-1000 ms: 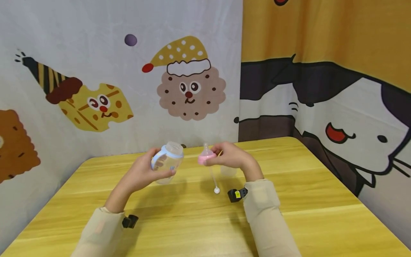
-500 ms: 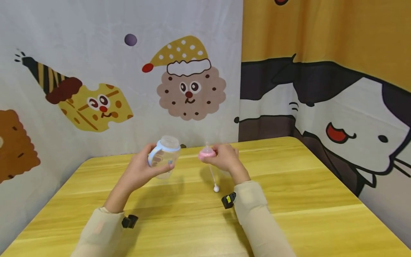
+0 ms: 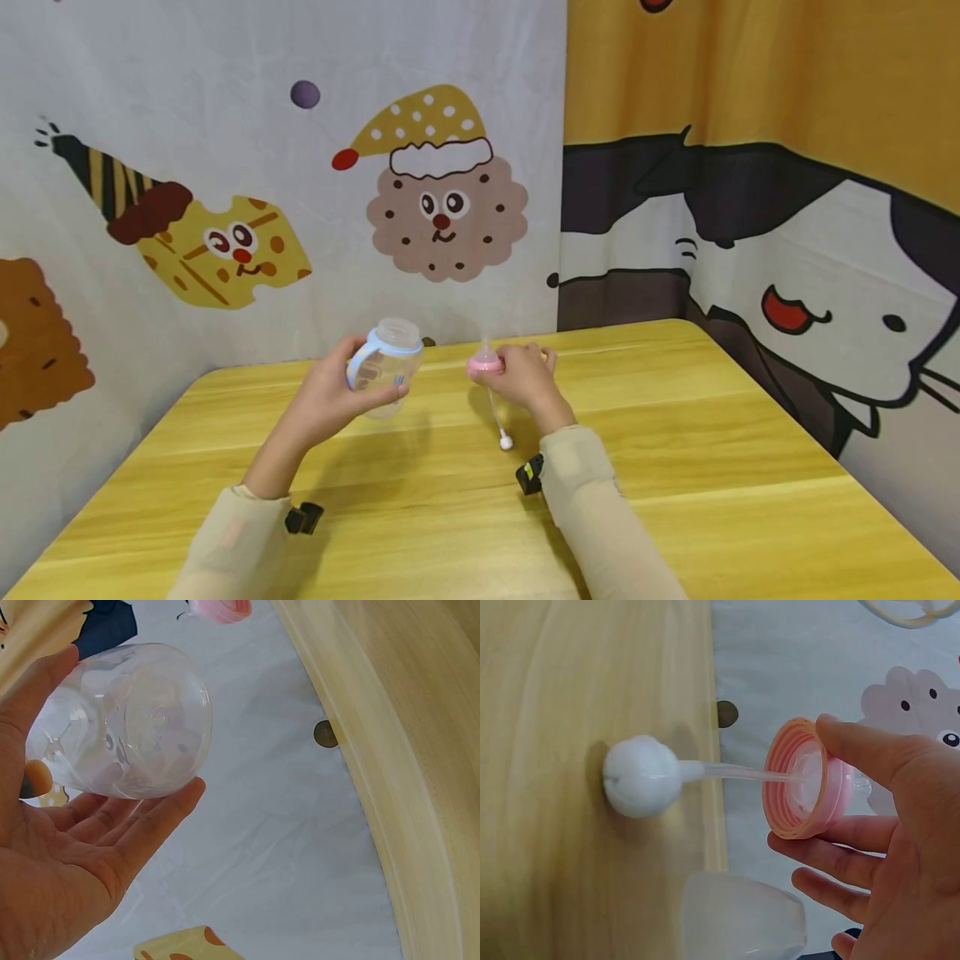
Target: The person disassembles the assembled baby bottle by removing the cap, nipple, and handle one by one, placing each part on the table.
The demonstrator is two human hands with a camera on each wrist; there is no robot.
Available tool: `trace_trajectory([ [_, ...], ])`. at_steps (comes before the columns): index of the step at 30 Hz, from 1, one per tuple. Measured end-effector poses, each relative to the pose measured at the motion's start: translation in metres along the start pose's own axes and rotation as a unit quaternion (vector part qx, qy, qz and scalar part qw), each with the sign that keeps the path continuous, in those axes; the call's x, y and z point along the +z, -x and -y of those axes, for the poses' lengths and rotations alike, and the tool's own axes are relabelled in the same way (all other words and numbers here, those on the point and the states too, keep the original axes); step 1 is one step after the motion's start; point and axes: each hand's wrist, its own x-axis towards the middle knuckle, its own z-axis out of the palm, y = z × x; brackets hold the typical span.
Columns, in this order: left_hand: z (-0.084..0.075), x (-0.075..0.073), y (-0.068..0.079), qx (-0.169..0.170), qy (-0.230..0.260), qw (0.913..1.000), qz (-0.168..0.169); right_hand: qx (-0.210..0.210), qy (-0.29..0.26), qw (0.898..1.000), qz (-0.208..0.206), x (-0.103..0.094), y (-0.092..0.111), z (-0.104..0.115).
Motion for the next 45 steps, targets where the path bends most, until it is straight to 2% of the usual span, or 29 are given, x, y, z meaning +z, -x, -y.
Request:
trace_trajectory([
  [16,0.0,0.001,0.0,0.005,-0.006,1.0,0.0,0.007,0.039,0.999,0.01,0.014,0.0,-0.002],
  [34,0.0,0.002,-0.001,0.01,-0.006,0.9999,-0.001,0.019,0.014,1.0,0.011,0.023,0.002,-0.008],
  [45,0.001,0.002,0.0,0.009,-0.006,0.9999,0.0,0.032,0.048,0.998,0.028,0.024,0.003,-0.007],
])
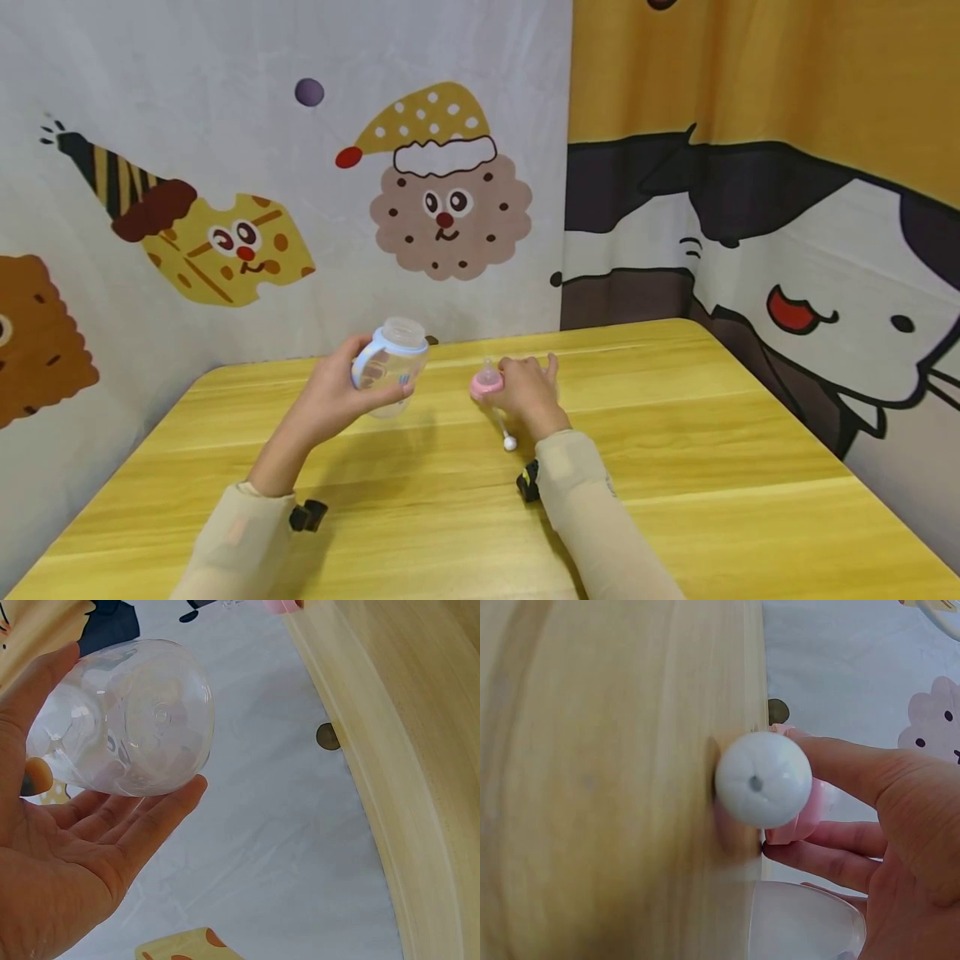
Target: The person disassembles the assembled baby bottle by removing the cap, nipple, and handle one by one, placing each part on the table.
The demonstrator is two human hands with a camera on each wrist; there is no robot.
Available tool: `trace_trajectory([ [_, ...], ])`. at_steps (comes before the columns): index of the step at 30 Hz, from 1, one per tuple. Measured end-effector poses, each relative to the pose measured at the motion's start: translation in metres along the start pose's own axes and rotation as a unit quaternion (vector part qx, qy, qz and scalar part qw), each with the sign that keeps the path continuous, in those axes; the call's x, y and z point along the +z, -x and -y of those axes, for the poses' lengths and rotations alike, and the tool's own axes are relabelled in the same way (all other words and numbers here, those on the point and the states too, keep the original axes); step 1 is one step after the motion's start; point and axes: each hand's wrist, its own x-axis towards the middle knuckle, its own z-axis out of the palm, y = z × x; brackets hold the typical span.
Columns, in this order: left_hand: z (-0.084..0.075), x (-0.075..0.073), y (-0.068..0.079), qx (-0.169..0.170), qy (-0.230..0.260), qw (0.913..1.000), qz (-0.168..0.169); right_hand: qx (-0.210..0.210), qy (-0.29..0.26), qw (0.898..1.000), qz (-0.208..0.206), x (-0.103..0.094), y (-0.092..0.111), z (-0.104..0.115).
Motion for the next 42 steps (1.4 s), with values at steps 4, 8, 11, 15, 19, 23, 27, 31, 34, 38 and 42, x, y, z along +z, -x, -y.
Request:
trace_trajectory([
  [4,0.0,-0.001,0.001,0.0,0.004,1.0,-0.001,0.003,0.011,1.0,0.004,-0.001,0.0,0.001],
  [8,0.0,-0.001,0.001,0.003,0.005,1.0,-0.002,0.002,0.015,1.0,-0.002,-0.002,0.0,0.003],
  [11,0.002,-0.001,0.002,0.001,0.007,1.0,-0.002,0.0,0.01,1.0,-0.004,-0.003,0.002,0.004],
  [15,0.005,0.002,0.005,0.002,0.014,0.9999,0.002,-0.003,-0.001,1.0,-0.007,-0.005,0.005,0.006],
  [19,0.007,0.005,0.004,0.004,0.02,0.9998,0.0,-0.008,-0.004,1.0,-0.024,-0.01,0.008,0.012],
  [23,0.006,0.005,0.004,-0.002,0.022,0.9997,-0.003,-0.024,-0.002,0.999,-0.045,-0.018,0.009,0.022],
  [27,0.005,0.004,0.003,-0.001,0.023,0.9997,-0.004,-0.028,0.003,0.998,-0.057,-0.026,0.009,0.031],
  [31,0.003,0.001,0.003,0.0,0.026,0.9996,-0.006,-0.028,0.002,0.998,-0.054,-0.033,0.009,0.036],
  [34,0.001,-0.001,0.002,0.002,0.029,0.9996,-0.007,-0.028,0.008,0.998,-0.054,-0.037,0.01,0.037],
  [38,-0.001,-0.003,0.002,0.005,0.031,0.9995,-0.011,-0.031,0.009,0.997,-0.066,-0.047,0.015,0.045],
  [42,-0.002,-0.005,0.002,0.005,0.03,0.9995,-0.011,-0.039,0.001,0.996,-0.079,-0.058,0.021,0.056],
])
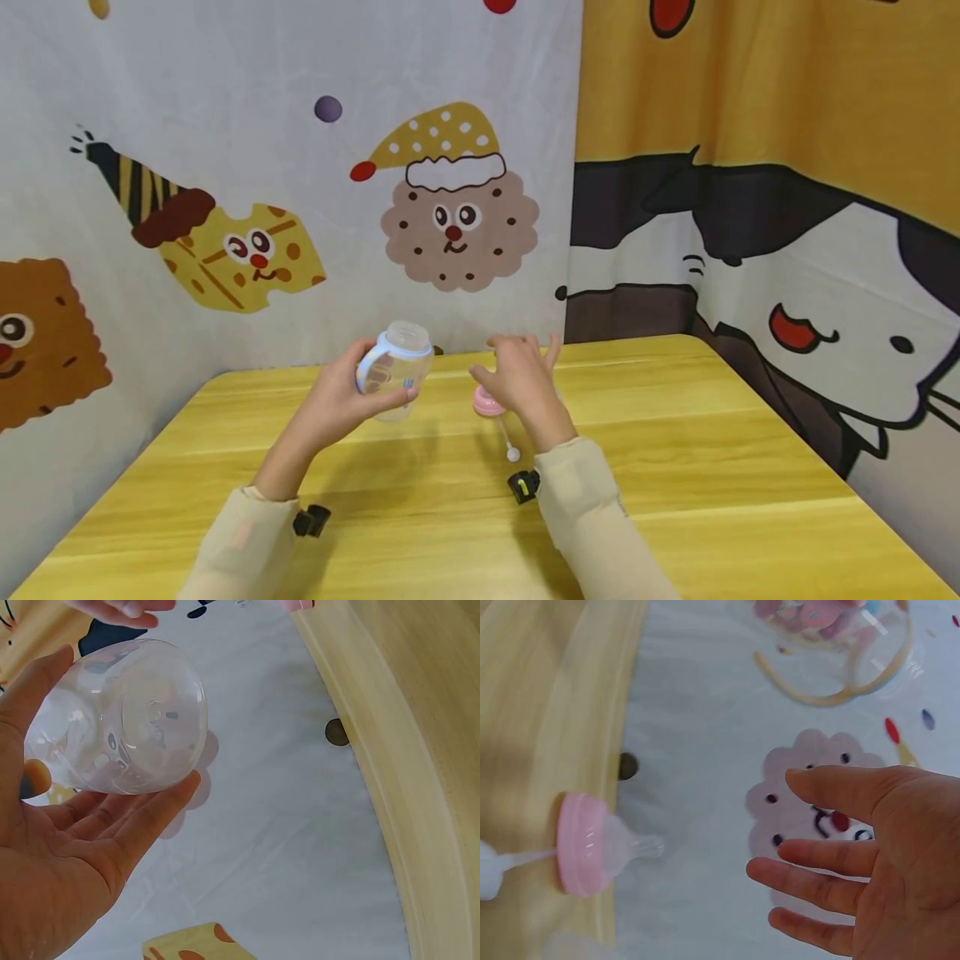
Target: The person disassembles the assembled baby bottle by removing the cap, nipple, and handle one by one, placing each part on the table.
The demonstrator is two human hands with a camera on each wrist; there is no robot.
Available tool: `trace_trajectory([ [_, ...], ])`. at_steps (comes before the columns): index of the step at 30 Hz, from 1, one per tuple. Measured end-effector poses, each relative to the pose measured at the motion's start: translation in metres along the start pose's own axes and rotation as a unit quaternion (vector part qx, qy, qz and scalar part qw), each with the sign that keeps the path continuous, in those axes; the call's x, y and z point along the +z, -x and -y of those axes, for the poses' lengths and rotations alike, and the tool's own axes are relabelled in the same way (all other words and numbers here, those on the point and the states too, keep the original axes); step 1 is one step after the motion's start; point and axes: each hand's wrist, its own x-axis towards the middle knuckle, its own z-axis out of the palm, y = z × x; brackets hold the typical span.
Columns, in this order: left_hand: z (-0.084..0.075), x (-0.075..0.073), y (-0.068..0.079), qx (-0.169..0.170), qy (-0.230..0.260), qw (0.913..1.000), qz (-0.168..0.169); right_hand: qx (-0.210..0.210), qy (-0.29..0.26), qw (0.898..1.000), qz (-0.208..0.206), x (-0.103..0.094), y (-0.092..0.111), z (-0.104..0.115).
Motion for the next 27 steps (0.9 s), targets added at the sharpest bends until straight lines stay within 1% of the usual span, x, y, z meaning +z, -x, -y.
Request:
trace_trajectory([
  [5,-0.002,0.0,0.0,0.001,0.003,1.0,0.002,-0.004,-0.002,1.0,-0.005,-0.009,0.005,0.011],
  [10,-0.002,0.0,0.0,0.004,0.006,1.0,0.001,-0.019,-0.021,1.0,-0.006,-0.011,0.006,0.018],
  [14,-0.003,0.0,0.001,0.006,0.008,0.9999,0.001,-0.036,-0.053,0.998,0.015,-0.007,0.006,0.023],
  [16,-0.004,0.0,0.001,0.012,0.011,0.9999,0.002,-0.046,-0.073,0.996,0.03,-0.006,0.006,0.026],
  [21,-0.006,0.0,0.0,0.035,0.023,0.9991,0.0,-0.07,-0.132,0.987,0.063,-0.004,0.007,0.032],
  [23,-0.007,-0.001,0.0,0.041,0.028,0.9988,-0.001,-0.071,-0.161,0.981,0.079,-0.004,0.006,0.033],
  [27,-0.008,-0.001,0.001,0.044,0.035,0.9984,-0.003,-0.08,-0.208,0.97,0.097,-0.002,0.006,0.032],
])
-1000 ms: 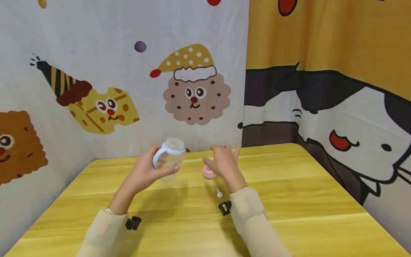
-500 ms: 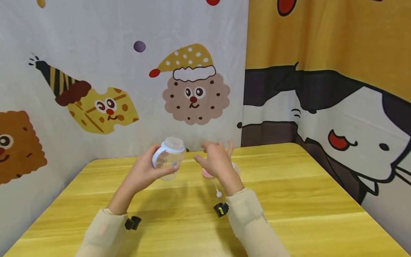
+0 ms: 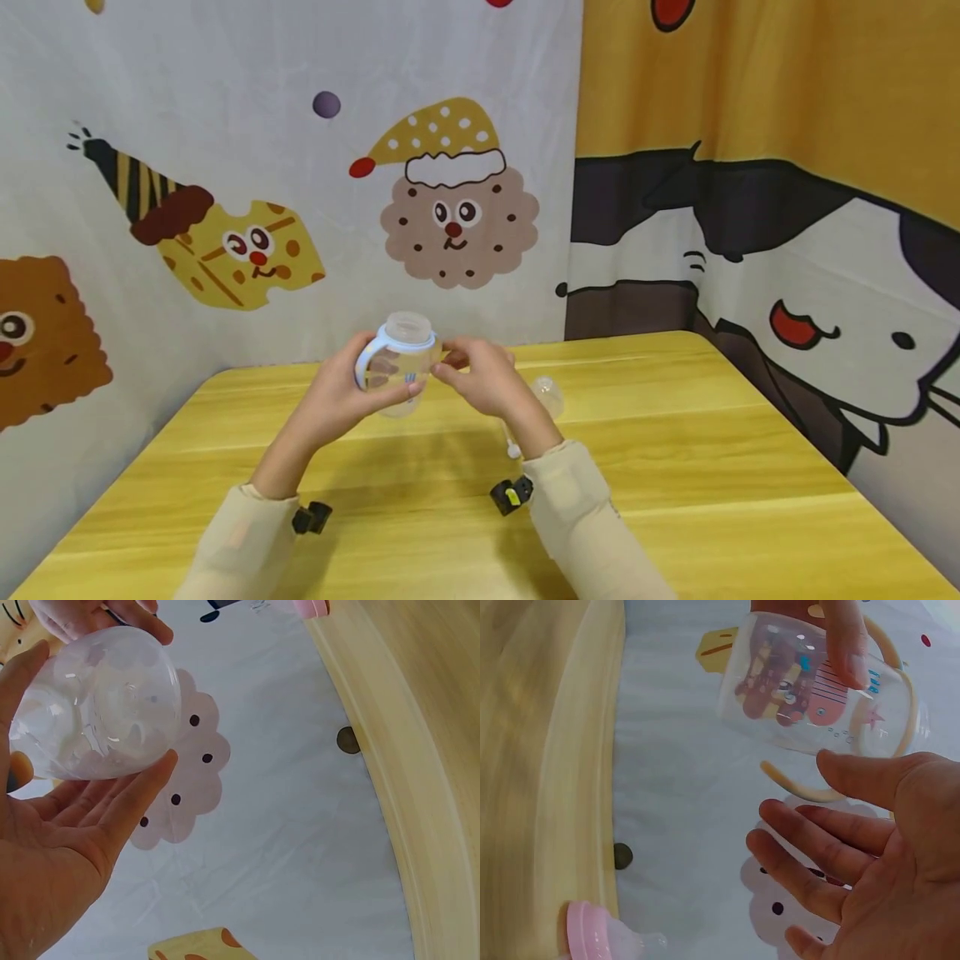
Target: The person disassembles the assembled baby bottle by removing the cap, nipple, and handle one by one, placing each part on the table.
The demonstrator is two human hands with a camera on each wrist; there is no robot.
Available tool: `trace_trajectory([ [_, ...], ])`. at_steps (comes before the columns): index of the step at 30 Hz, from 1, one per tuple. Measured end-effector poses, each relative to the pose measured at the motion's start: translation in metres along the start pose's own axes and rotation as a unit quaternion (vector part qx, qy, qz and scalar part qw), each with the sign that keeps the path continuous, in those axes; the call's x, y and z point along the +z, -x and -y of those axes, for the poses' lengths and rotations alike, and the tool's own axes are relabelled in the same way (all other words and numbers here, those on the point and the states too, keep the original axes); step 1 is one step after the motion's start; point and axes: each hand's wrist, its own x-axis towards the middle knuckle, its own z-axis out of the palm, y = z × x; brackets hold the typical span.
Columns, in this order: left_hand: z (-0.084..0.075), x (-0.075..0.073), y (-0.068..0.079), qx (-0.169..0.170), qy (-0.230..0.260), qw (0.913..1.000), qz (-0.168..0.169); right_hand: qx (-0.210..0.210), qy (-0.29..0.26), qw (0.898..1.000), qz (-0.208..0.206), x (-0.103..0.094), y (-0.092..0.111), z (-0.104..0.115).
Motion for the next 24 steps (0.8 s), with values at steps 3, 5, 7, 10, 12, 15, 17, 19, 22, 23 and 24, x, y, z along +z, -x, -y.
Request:
trace_trajectory([
  [3,0.0002,0.0003,0.0007,0.004,0.008,1.0,0.0,-0.013,-0.022,1.0,0.005,0.0014,-0.0008,-0.0015],
  [5,-0.0002,0.0004,0.0012,0.007,0.014,0.9999,0.001,-0.017,-0.035,0.999,0.007,0.002,-0.0013,-0.002],
  [7,-0.0011,0.0002,0.0017,0.008,0.018,0.9998,0.002,-0.017,-0.043,0.999,0.009,0.0027,-0.0017,-0.0031],
  [10,-0.002,0.0001,0.0021,0.008,0.021,0.9997,0.003,-0.014,-0.06,0.998,0.014,0.0038,-0.0022,-0.0044],
  [12,-0.0021,0.0002,0.0021,0.007,0.022,0.9997,0.003,-0.012,-0.071,0.997,0.019,0.0047,-0.0025,-0.0052],
  [15,-0.0016,0.0001,0.0016,0.008,0.027,0.9996,0.002,-0.005,-0.087,0.996,0.024,0.0054,-0.0024,-0.0056],
  [17,-0.0012,-0.0002,0.0013,0.01,0.032,0.9994,0.001,0.001,-0.097,0.995,0.024,0.0055,-0.0023,-0.0052],
  [19,-0.0011,-0.0004,0.001,0.013,0.04,0.9991,-0.001,0.008,-0.106,0.994,0.023,0.0054,-0.0022,-0.005],
  [22,-0.0012,-0.0007,0.001,0.014,0.043,0.999,-0.003,0.01,-0.121,0.992,0.025,0.0049,-0.0026,-0.0052],
  [23,-0.0017,-0.0008,0.0009,0.012,0.044,0.999,-0.003,0.011,-0.129,0.991,0.027,0.0046,-0.0031,-0.0056],
  [24,-0.0022,-0.0009,0.0008,0.012,0.044,0.999,-0.003,0.013,-0.135,0.99,0.029,0.0044,-0.0036,-0.006],
])
